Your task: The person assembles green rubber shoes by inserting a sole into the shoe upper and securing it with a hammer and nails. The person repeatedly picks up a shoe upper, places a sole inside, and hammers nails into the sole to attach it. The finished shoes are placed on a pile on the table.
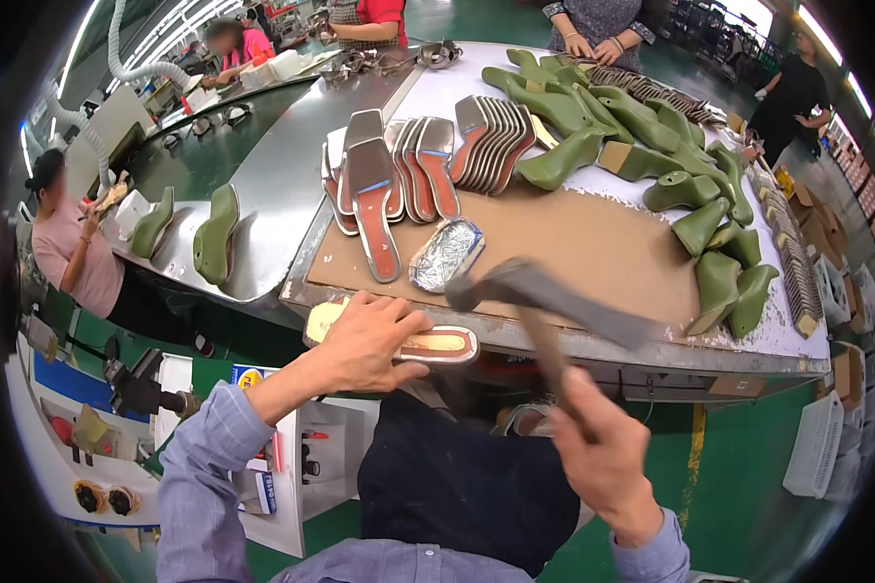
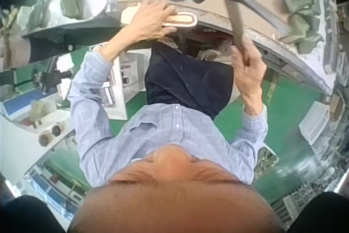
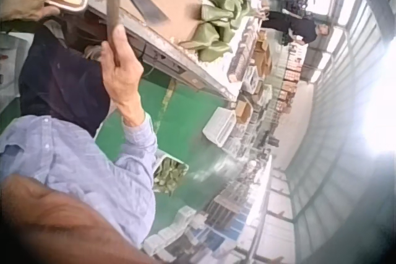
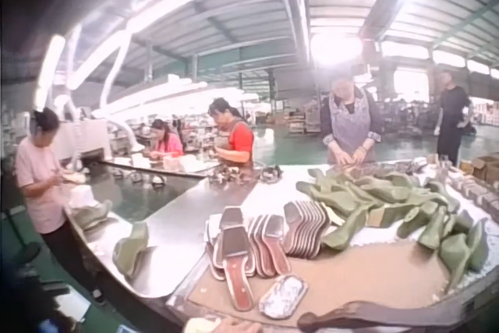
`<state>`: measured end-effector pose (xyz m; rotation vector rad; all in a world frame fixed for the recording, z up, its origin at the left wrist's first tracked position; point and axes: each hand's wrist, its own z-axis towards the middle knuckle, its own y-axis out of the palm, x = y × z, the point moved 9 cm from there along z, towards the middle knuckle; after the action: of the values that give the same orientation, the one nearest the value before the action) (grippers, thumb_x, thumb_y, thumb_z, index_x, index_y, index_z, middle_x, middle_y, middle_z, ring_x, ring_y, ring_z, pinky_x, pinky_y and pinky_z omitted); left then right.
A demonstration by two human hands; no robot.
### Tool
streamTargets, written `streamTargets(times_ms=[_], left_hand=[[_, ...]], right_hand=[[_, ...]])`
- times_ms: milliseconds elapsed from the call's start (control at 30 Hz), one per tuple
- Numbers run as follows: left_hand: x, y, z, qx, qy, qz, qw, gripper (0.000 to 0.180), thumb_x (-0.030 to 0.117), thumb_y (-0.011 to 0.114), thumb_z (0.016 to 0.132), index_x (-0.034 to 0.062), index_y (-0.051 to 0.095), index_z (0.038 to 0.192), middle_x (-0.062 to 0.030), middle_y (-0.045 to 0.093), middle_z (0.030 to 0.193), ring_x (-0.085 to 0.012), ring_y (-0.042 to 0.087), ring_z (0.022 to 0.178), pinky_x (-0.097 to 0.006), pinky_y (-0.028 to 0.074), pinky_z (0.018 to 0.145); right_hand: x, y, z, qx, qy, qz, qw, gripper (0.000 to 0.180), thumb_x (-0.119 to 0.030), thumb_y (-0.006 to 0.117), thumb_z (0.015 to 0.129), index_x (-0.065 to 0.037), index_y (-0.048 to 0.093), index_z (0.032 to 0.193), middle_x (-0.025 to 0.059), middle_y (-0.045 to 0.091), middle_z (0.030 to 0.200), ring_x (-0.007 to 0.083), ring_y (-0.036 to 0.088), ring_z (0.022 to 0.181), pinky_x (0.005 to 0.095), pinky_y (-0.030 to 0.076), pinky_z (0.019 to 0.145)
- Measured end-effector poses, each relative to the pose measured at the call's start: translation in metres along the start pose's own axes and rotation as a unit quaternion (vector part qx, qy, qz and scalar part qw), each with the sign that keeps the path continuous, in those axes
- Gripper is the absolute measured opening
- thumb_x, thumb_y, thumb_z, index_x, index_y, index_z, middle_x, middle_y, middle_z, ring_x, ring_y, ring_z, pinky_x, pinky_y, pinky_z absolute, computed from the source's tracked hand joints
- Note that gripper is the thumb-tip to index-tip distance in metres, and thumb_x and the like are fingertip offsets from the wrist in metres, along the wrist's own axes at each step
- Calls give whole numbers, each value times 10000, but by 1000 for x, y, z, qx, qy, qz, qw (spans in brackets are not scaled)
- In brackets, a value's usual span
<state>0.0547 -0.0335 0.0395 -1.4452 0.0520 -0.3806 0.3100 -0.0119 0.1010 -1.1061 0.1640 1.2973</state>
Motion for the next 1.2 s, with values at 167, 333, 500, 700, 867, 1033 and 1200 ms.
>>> streamTargets(times_ms=[167, 333, 500, 700, 867, 1033, 1200], left_hand=[[3, 1, 10, -4, 7, 0, 1000, 514, 432, 751, 802, 103, 602, 1167, -116, 616, 1006, -293, 616, 1008, -429, 398, 881], [0, 0, 10, -22, -11, 5, 1000, 538, 437, 764, 796, 97, 600, 1180, -102, 619, 1025, -289, 611, 1044, -425, 405, 911], [-22, -9, 1, -31, 1, -135, 990, 518, 389, 713, 858, 44, 604, 1229, -166, 649, 1143, -339, 602, 1125, -442, 404, 1019], [-314, -79, -90, 220, -389, 385, 808, 624, 356, 699, 831, 25, 523, 1329, -193, 582, 1315, -420, 580, 1158, -514, 433, 1033], [-429, -69, -184, 42, -613, 220, 757, 1157, 587, 826, 626, 98, 297, 1532, -257, 455, 1440, -450, 407, 1359, -632, 357, 1075], [-494, -174, -484, 287, -662, -44, 691, 938, 548, 813, 652, 58, 470, 1375, -155, 646, 1221, -319, 640, 1114, -501, 506, 959], [-349, -8, -98, 420, -308, -792, 319, 481, 526, 802, 683, 153, 624, 929, -73, 614, 821, -260, 588, 707, -460, 525, 662]], right_hand=[[-4, 24, -7, -97, -27, -44, 994, 408, -49, 729, 876, -14, 606, 1264, 182, 677, 857, 259, 629, 649, 345, 527, 622], [20, 26, -12, -36, 95, 84, 991, 398, -61, 733, 872, -59, 646, 1260, 154, 664, 798, 277, 662, 658, 370, 521, 597], [33, 53, -6, -164, 175, 32, 970, 412, -67, 711, 887, -46, 628, 1291, 183, 680, 1232, 291, 674, 1136, 379, 528, 961], [150, 14, -46, 18, 287, 139, 948, 499, -58, 533, 1004, -97, 401, 1483, -51, 445, 687, 31, 387, 545, 187, 317, 473], [106, -14, -46, 16, 345, 61, 937, 475, -100, 584, 1006, -120, 468, 1466, 39, 610, 880, 79, 495, 638, 242, 455, 570], [107, 31, -34, -23, 258, 203, 944, 499, -107, 551, 1020, -66, 386, 1488, 37, 574, 867, 71, 486, 618, 230, 435, 533], [36, 57, 15, 89, 79, 277, 953, 561, -114, 541, 1018, -117, 287, 1519, -18, 493, 705, 45, 421, 534, 197, 334, 455]])
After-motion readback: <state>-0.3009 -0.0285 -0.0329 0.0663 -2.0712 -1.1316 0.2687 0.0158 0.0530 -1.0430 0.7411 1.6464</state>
